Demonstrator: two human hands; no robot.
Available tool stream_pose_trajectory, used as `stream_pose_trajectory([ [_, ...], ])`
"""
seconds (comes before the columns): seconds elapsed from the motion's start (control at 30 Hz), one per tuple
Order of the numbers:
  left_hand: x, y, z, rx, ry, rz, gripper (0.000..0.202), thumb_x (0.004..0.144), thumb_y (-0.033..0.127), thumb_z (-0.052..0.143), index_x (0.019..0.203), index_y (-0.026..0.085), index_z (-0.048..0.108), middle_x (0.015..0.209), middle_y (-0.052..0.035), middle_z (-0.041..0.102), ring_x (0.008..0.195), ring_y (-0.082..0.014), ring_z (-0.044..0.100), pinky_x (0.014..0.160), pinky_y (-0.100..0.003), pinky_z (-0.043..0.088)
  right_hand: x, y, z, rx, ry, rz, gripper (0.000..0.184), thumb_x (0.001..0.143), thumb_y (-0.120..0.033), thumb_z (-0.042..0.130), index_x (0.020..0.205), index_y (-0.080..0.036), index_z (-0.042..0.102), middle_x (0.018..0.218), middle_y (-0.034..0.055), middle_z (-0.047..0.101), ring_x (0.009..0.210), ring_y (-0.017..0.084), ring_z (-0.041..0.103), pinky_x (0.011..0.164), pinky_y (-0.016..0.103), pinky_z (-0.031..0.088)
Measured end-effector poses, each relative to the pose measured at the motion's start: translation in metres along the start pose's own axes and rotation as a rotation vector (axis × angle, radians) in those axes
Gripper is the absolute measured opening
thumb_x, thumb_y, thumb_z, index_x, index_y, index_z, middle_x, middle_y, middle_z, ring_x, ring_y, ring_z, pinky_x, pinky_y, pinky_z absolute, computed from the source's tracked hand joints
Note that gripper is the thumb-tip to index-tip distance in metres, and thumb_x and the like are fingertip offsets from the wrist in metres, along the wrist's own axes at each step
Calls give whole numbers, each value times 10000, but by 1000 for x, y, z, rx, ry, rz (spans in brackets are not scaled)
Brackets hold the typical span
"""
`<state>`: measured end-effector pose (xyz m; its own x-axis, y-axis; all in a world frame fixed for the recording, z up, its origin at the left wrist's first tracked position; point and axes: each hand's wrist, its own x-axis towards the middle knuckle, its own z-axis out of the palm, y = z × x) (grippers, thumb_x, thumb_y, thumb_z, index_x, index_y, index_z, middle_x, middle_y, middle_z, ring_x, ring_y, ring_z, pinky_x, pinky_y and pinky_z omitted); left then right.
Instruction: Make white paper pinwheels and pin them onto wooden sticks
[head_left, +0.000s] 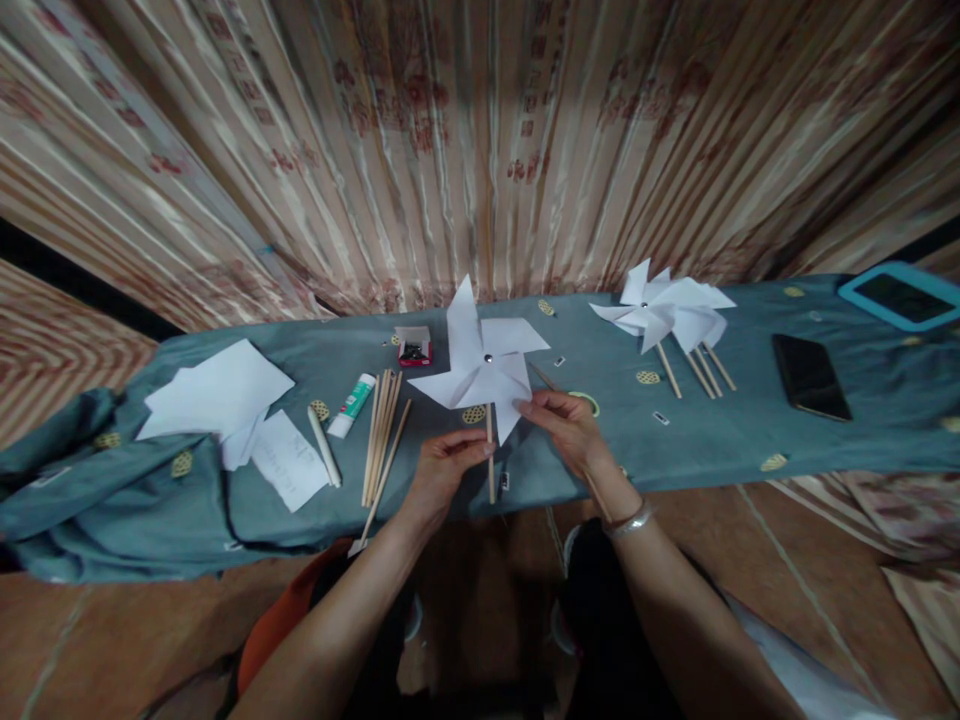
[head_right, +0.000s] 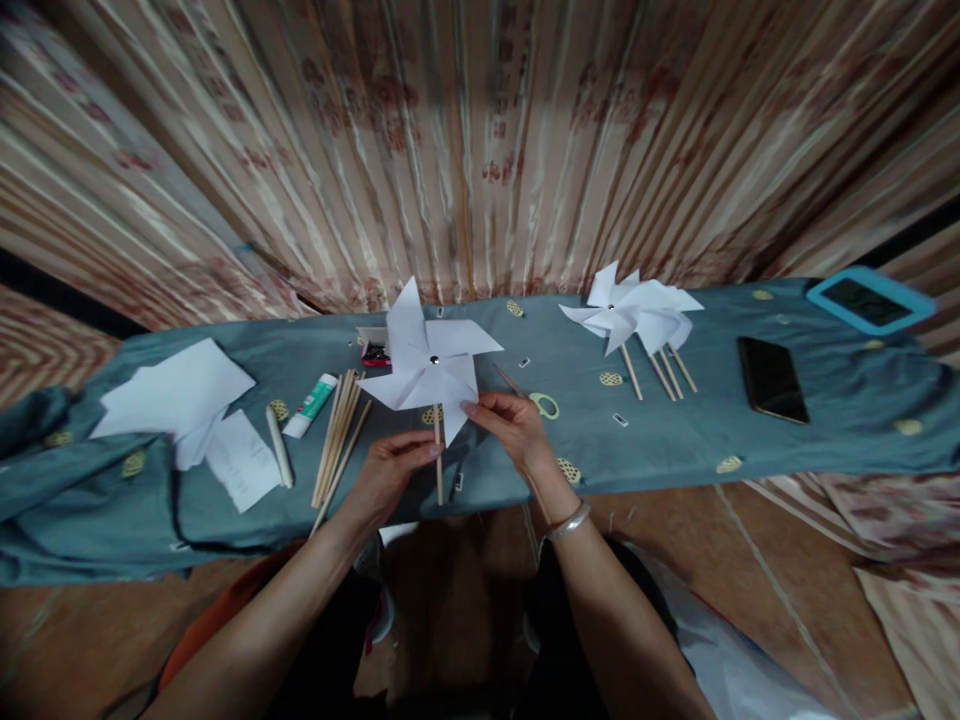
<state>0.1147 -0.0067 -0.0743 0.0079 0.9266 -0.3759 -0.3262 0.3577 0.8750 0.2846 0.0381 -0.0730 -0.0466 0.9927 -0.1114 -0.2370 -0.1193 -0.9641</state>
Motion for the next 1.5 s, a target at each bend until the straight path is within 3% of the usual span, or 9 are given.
stream_pose_trajectory([
  [0.67,-1,-2,1,23,-30,23,316,489,342,890,748,189,791,791,-44,772,757,-193,677,854,-329,491,-8,4,13,-38,-110,17,276,533,-480,863,578,-245,725,643,-25,708,650,148,621,686,295,512],
  [0.8,0,-1,1,5,-27,16,313,480,325,895,747,197,792,780,-32,771,748,-180,672,864,-319,482,-6,2,6,-94,-147,29,301,540,-512,855,653,-250,759,712,-6,738,683,169,638,716,324,514],
  [1.03,-1,-2,-2,4,-25,-10,315,459,340,905,721,208,788,753,-22,765,712,-158,658,804,-288,480,3,-16,-32,-190,29,-44,329,570,-546,833,592,-229,749,626,13,713,573,138,585,586,283,453],
  [1.23,-4,-3,0,51,-91,-35,332,458,361,905,721,193,790,740,-36,759,689,-156,647,768,-287,480,12,-19,-44,-132,318,-253,231,593,-449,843,651,-246,750,719,9,735,668,150,630,657,285,496],
  [1.37,-6,-2,3,78,-139,-82,342,443,376,906,709,193,791,703,-34,748,647,-147,626,718,-277,475,16,-17,-45,-142,285,-290,190,619,-400,828,718,-251,763,877,20,759,791,170,657,745,307,513],
  [1.5,-6,-2,2,97,-161,-94,320,459,373,896,693,183,787,674,-35,735,632,-145,617,696,-272,465,17,-16,-44,-127,262,-264,146,600,-369,829,649,-256,752,882,13,757,821,178,663,778,318,510],
])
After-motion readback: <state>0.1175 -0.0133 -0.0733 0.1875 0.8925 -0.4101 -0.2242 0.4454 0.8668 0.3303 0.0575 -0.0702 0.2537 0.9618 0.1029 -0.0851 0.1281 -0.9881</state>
